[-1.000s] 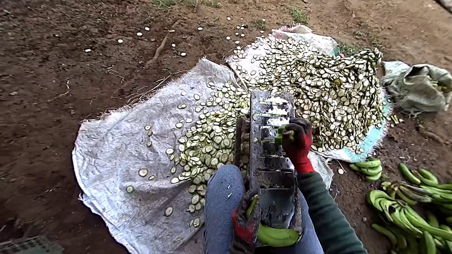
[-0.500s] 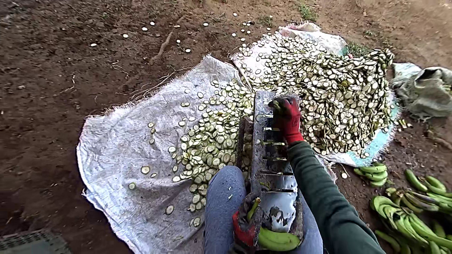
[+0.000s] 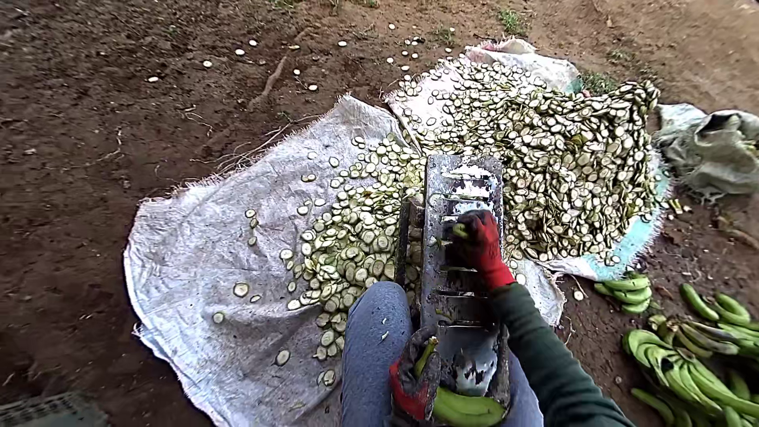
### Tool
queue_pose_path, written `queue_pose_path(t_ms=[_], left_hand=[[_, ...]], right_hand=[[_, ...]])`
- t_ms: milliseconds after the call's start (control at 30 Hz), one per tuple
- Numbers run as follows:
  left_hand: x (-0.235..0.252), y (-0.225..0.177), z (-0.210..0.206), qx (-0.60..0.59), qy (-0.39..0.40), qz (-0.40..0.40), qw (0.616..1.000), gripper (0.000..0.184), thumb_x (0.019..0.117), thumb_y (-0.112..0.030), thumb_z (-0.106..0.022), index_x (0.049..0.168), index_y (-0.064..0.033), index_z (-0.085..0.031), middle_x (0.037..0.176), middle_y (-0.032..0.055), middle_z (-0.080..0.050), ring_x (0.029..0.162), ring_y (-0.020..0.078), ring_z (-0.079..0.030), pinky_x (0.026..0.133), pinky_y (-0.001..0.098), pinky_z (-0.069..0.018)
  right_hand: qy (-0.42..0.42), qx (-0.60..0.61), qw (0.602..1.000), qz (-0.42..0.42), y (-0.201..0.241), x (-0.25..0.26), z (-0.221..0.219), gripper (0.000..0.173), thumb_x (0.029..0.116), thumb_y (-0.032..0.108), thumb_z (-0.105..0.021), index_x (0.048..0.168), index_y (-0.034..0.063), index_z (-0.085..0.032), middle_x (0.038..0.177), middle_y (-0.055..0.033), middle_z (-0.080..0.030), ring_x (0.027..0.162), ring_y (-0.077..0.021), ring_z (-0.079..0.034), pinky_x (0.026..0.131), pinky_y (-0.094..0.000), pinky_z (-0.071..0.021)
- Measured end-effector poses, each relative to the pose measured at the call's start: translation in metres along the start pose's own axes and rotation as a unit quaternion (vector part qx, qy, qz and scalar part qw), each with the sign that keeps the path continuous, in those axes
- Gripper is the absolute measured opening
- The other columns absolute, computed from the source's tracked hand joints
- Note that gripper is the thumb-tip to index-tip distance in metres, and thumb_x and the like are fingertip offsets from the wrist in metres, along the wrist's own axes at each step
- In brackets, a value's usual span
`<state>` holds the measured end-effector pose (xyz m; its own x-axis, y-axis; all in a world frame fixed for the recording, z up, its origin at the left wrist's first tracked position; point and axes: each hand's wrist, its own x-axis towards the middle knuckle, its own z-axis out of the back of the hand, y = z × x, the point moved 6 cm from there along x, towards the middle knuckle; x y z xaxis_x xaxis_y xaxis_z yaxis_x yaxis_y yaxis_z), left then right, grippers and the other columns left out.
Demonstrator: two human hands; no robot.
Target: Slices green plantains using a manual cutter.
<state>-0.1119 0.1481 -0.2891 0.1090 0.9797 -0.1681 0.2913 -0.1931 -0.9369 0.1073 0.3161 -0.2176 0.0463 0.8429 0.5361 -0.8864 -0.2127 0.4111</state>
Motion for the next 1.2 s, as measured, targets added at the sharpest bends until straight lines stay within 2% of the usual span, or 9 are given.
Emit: queue_pose_path(t_ms=[133, 267, 400, 567, 700, 900, 1000, 1100, 1200], left_hand=[[0.002, 0.000, 0.002, -0.009, -0.001, -0.014, 1.000, 0.041, 0.0880, -0.002, -0.061, 0.128, 0.0052, -0.061, 0.090, 0.0057, -0.071, 0.063, 0.0118, -0.066, 0.059, 0.0289, -0.0602], [0.000, 0.003, 0.000, -0.008, 0.006, -0.001, 1.000, 0.041, 0.0886, -0.002, -0.061, 0.129, 0.0030, -0.062, 0.094, 0.0056, -0.071, 0.065, 0.0110, -0.066, 0.060, 0.0286, -0.0603], [0.001, 0.000, -0.001, 0.006, 0.001, -0.014, 1.000, 0.040, 0.0876, 0.000, -0.061, 0.128, 0.0061, -0.061, 0.102, 0.0064, -0.072, 0.075, 0.0071, -0.067, 0.070, 0.0248, -0.0597], [0.003, 0.002, -0.002, -0.008, 0.008, -0.014, 1.000, 0.041, 0.0888, -0.001, -0.059, 0.130, 0.0055, -0.059, 0.098, 0.0054, -0.071, 0.067, 0.0084, -0.066, 0.063, 0.0262, -0.0597], [0.002, -0.001, 0.000, 0.001, -0.007, -0.023, 1.000, 0.039, 0.0889, -0.001, -0.059, 0.127, 0.0056, -0.062, 0.092, 0.0053, -0.071, 0.065, 0.0089, -0.066, 0.060, 0.0264, -0.0596], [0.001, 0.000, 0.000, 0.000, 0.001, -0.023, 1.000, 0.040, 0.0889, -0.002, -0.059, 0.128, 0.0044, -0.061, 0.093, 0.0050, -0.071, 0.065, 0.0098, -0.066, 0.060, 0.0266, -0.0596], [0.001, -0.003, -0.001, 0.024, 0.011, -0.051, 0.998, 0.038, 0.0874, 0.000, -0.061, 0.125, 0.0071, -0.063, 0.110, 0.0070, -0.072, 0.088, 0.0059, -0.069, 0.080, 0.0230, -0.0593], [-0.001, 0.000, -0.005, 0.026, 0.019, -0.050, 0.998, 0.039, 0.0881, -0.001, -0.062, 0.126, 0.0062, -0.063, 0.107, 0.0064, -0.072, 0.081, 0.0056, -0.069, 0.075, 0.0231, -0.0598], [0.001, -0.001, -0.003, 0.009, 0.015, -0.025, 1.000, 0.040, 0.0890, -0.001, -0.060, 0.129, 0.0056, -0.061, 0.096, 0.0048, -0.072, 0.067, 0.0077, -0.066, 0.062, 0.0254, -0.0599]], right_hand=[[0.007, 0.008, 0.997, -0.080, -0.008, 0.065, -0.007, 0.037, 0.0845, 0.022, -0.079, 0.112, -0.0015, -0.070, 0.121, -0.0274, -0.063, 0.116, -0.0453, -0.060, 0.099, -0.0616, -0.0469], [-0.050, 0.003, 0.993, -0.108, 0.028, -0.059, 0.035, 0.031, 0.0771, 0.032, -0.077, 0.088, 0.0037, -0.073, 0.100, -0.0184, -0.069, 0.096, -0.0360, -0.067, 0.083, -0.0544, -0.0549], [-0.043, -0.023, 0.998, -0.049, 0.079, -0.188, 0.055, 0.037, 0.0888, 0.047, -0.063, 0.084, 0.0105, -0.069, 0.094, -0.0136, -0.071, 0.100, -0.0262, -0.066, 0.096, -0.0385, -0.0509], [0.026, -0.021, 0.998, 0.044, 0.034, -0.055, 0.011, 0.042, 0.0811, 0.035, -0.072, 0.113, 0.0093, -0.078, 0.098, -0.0202, -0.072, 0.094, -0.0406, -0.068, 0.087, -0.0577, -0.0524], [0.060, -0.033, 0.997, -0.028, -0.004, 0.054, -0.015, 0.043, 0.0823, 0.019, -0.078, 0.124, 0.0088, -0.071, 0.115, -0.0275, -0.064, 0.110, -0.0471, -0.060, 0.092, -0.0635, -0.0485], [0.015, -0.014, 0.999, -0.042, 0.042, -0.087, 0.012, 0.039, 0.0858, 0.032, -0.066, 0.119, 0.0133, -0.076, 0.105, -0.0202, -0.070, 0.100, -0.0397, -0.067, 0.087, -0.0587, -0.0529], [-0.002, 0.013, 0.999, -0.030, 0.078, -0.189, 0.039, 0.040, 0.0942, 0.040, -0.055, 0.120, 0.0168, -0.074, 0.110, -0.0114, -0.072, 0.109, -0.0240, -0.066, 0.099, -0.0406, -0.0505], [0.054, 0.018, 0.998, 0.025, 0.063, -0.153, 0.026, 0.047, 0.0984, 0.041, -0.051, 0.133, 0.0135, -0.067, 0.140, -0.0135, -0.064, 0.140, -0.0314, -0.052, 0.118, -0.0543, -0.0362], [0.094, -0.009, 0.995, 0.032, 0.023, -0.044, -0.006, 0.052, 0.0902, 0.029, -0.062, 0.137, 0.0069, -0.066, 0.145, -0.0192, -0.059, 0.143, -0.0447, -0.045, 0.117, -0.0693, -0.0273]])
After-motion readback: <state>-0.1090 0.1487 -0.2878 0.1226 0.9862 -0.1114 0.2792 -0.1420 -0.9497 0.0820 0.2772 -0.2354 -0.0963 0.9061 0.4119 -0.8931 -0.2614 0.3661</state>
